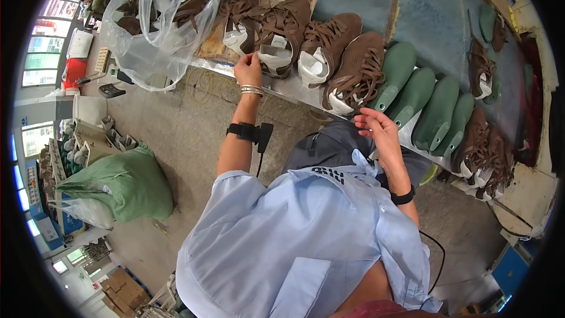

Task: Sorting green shoe lasts and matching them with corresponding brown shoe uppers on a manufacturing conveyor belt.

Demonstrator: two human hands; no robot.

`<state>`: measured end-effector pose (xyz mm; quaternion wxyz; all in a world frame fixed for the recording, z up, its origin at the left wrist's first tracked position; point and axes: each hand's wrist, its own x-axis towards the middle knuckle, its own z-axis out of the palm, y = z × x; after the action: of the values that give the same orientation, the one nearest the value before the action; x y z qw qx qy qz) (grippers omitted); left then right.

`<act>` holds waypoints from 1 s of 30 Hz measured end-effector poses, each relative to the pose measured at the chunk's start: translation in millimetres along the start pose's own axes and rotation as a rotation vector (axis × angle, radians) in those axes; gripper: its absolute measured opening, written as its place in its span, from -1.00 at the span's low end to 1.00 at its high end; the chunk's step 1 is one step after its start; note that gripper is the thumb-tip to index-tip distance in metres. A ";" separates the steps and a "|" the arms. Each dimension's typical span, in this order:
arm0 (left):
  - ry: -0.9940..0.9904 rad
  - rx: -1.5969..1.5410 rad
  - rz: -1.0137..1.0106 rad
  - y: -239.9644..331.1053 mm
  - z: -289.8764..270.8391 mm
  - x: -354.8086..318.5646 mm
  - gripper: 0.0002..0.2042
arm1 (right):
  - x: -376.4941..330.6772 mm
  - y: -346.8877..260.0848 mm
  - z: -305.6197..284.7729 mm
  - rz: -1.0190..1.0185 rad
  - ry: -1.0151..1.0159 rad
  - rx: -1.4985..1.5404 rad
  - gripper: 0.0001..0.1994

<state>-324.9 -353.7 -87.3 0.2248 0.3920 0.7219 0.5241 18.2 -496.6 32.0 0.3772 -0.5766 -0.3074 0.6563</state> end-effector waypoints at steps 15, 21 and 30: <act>-0.127 -0.399 -0.279 45.4 -5.0 -16.3 -0.76 | 3.7 1.6 -5.8 0.026 0.029 -0.002 -0.71; -0.003 -0.331 -0.127 43.2 3.3 -23.9 -0.79 | 5.5 3.7 -7.8 0.008 0.024 0.024 -0.71; 0.103 -0.012 0.018 -2.7 15.9 -40.6 -0.77 | 6.1 5.8 -6.6 -0.001 0.024 -0.024 -0.71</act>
<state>-290.0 -377.4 -98.9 0.1850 0.3698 0.7257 0.5499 23.5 -494.8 22.9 0.3743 -0.5889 -0.3110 0.6453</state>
